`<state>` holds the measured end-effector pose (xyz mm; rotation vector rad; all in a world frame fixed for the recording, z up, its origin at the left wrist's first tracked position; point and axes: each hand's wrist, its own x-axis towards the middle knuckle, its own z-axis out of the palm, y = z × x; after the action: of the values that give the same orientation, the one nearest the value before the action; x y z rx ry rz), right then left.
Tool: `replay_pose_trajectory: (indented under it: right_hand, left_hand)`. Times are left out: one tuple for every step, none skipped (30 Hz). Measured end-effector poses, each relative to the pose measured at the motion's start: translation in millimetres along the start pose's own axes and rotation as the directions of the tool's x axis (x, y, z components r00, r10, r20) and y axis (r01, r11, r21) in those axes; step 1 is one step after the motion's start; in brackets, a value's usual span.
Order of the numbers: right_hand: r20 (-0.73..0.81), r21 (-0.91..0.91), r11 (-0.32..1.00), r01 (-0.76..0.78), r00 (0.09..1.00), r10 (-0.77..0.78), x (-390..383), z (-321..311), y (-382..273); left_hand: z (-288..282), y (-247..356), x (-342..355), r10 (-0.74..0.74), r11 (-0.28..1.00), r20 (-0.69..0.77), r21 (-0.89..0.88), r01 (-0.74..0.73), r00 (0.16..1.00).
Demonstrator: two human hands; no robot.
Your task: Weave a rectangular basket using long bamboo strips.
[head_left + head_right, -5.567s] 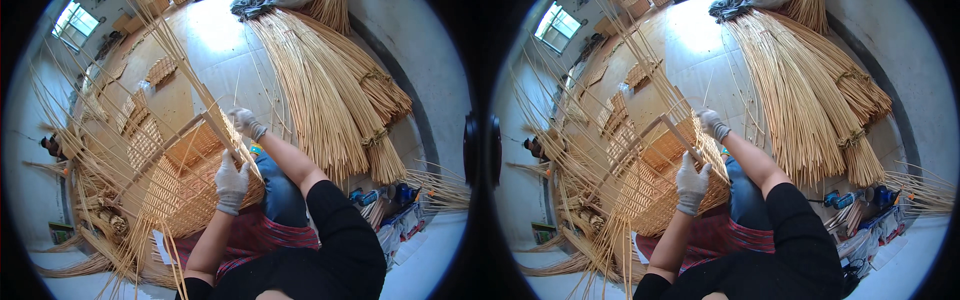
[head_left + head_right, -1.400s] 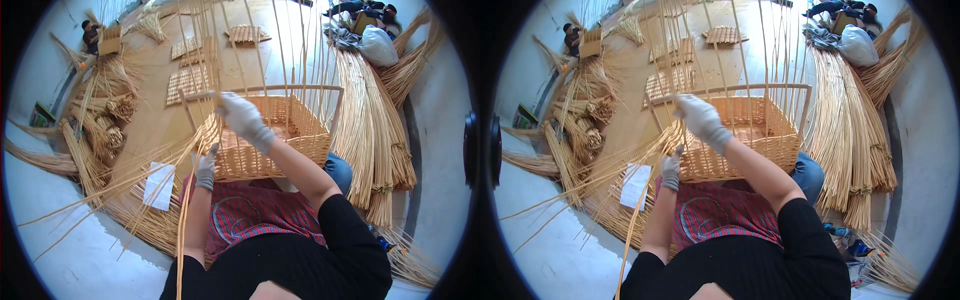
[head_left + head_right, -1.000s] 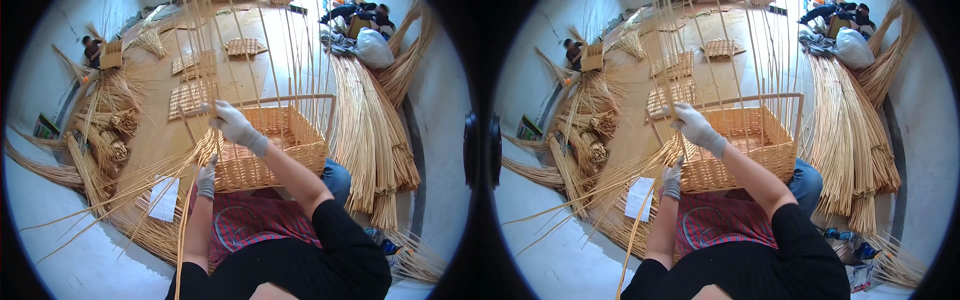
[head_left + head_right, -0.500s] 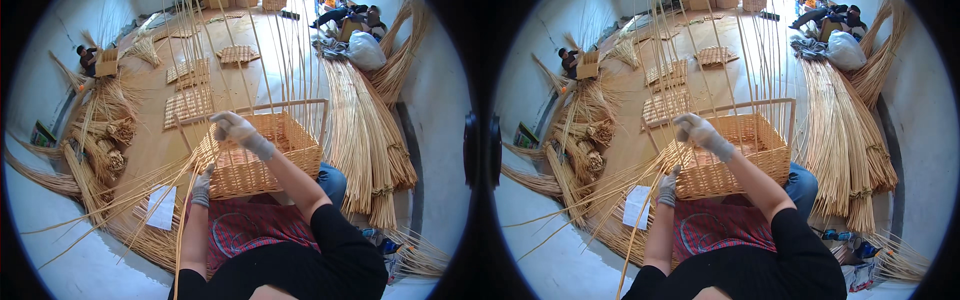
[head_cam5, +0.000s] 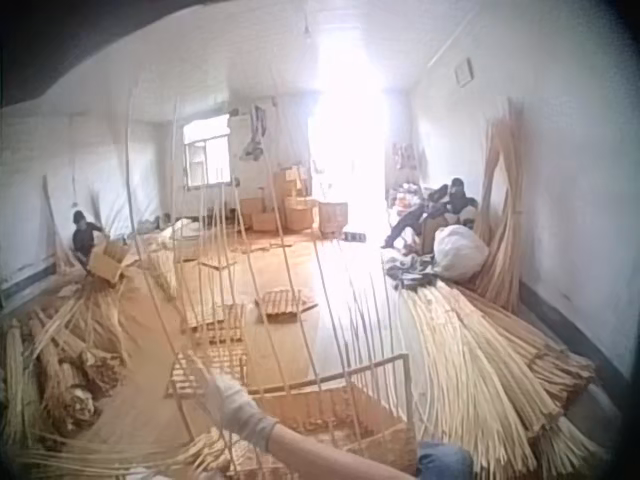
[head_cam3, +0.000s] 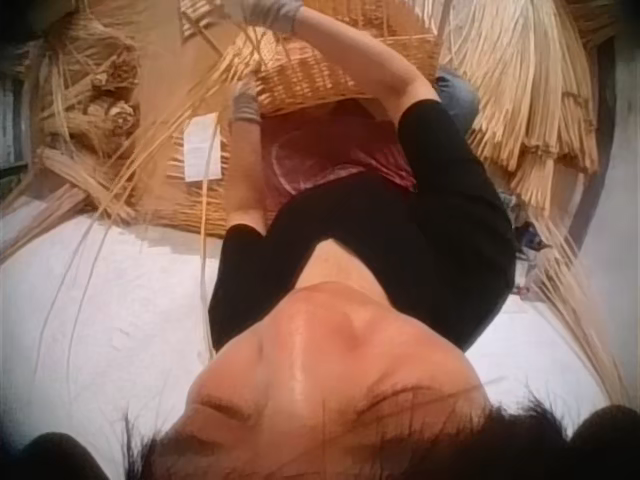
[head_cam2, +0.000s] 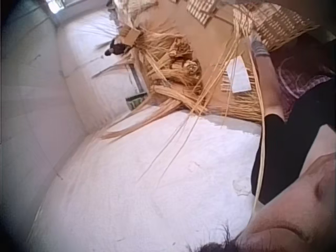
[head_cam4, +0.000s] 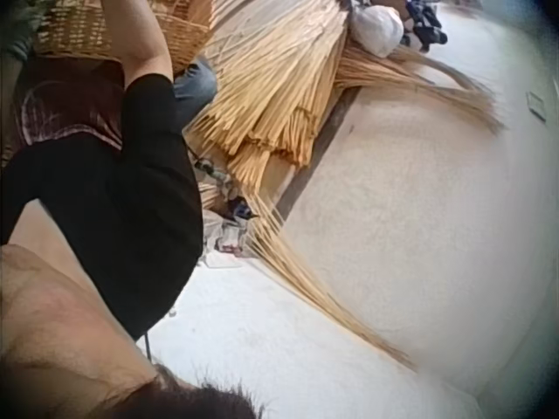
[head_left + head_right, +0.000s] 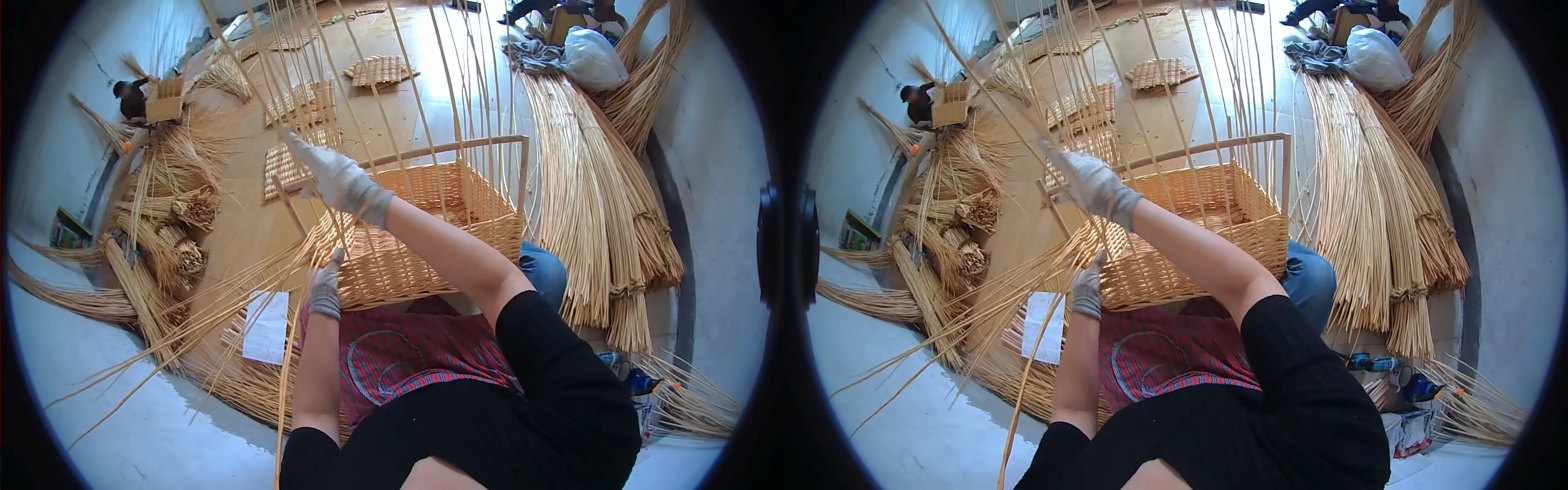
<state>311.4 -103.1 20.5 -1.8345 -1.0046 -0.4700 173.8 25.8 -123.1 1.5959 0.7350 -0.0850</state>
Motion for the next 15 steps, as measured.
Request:
replay_pose_trajectory:
  right_hand:
    - [-0.025, -0.082, 0.991, 0.106, 0.994, -0.109, -4.4, -1.4, -24.4]
    - [0.051, -0.199, 0.974, -0.108, 0.991, 0.120, -21.1, -17.4, -38.8]
    - [0.099, -0.330, 0.895, -0.301, 0.932, 0.350, -46.4, -36.5, -48.9]
    - [0.097, -0.186, 0.866, -0.463, 0.869, 0.485, -97.2, -58.2, -29.0]
    - [0.121, -0.030, 0.801, -0.598, 0.793, 0.597, -148.0, -63.8, -7.8]
    - [0.088, 0.115, 0.728, -0.676, 0.737, 0.670, -196.2, -56.3, -3.5]
    - [0.071, 0.260, 0.640, -0.723, 0.675, 0.734, -222.9, -52.6, -3.3]
    - [-0.047, 0.269, 0.678, -0.685, 0.693, 0.719, -220.9, -52.2, -9.8]
    - [-0.175, 0.271, 0.713, -0.647, 0.695, 0.697, -217.5, -49.6, -15.5]
    - [-0.218, 0.270, 0.731, -0.627, 0.699, 0.681, -213.5, -49.0, -13.6]
    - [-0.220, 0.271, 0.725, -0.633, 0.692, 0.687, -222.6, -47.9, -22.5]
    - [-0.234, 0.139, 0.768, -0.625, 0.733, 0.639, -231.8, -48.5, -25.4]
    - [-0.238, 0.007, 0.807, -0.590, 0.783, 0.575, -233.6, -49.0, -27.4]
    - [-0.081, -0.094, 0.793, -0.601, 0.799, 0.596, -214.0, -53.5, -61.6]
    - [-0.012, -0.068, 0.890, -0.450, 0.893, 0.451, -200.3, -56.2, -78.1]
  left_hand:
    - [-23.2, -21.8, 15.5, -0.009, 0.997, -0.004, -0.082, 0.008, 1.000]
    - [-30.1, -24.9, 19.3, -0.046, 0.998, -0.060, -0.043, 0.044, 0.997]
    - [-31.7, -26.4, 21.8, -0.084, 0.996, -0.113, -0.003, 0.084, 0.990]
    - [-20.1, -17.7, 10.1, -0.010, 0.994, -0.081, -0.111, 0.001, 0.997]
    - [-20.6, -17.4, 13.4, -0.022, 0.993, -0.083, -0.114, 0.012, 0.996]
    - [-17.8, -18.2, 20.4, -0.022, 0.999, -0.125, -0.027, 0.019, 0.992]
    - [-13.3, -15.7, 27.5, -0.015, 0.998, -0.172, 0.055, 0.025, 0.985]
    - [-10.6, -15.4, 31.3, -0.099, 0.995, -0.212, -0.022, 0.097, 0.972]
    - [-5.7, -14.4, 34.4, -0.180, 0.983, -0.238, -0.092, 0.162, 0.955]
    - [-1.2, -15.3, 33.1, 0.044, 0.996, -0.268, 0.086, -0.022, 0.962]
    - [-1.5, -28.1, 16.1, 0.063, 0.998, -0.309, -0.003, -0.067, 0.949]
    - [7.7, -27.0, -11.7, 0.090, 0.987, -0.340, -0.097, -0.130, 0.936]
    - [14.8, -24.7, -36.1, 0.170, 0.878, -0.338, -0.374, -0.298, 0.926]
    - [2.7, -52.9, -34.9, 0.367, 0.841, -0.482, -0.194, -0.505, 0.796]
    - [5.1, -76.4, -29.8, 0.542, 0.761, -0.552, 0.005, -0.648, 0.633]
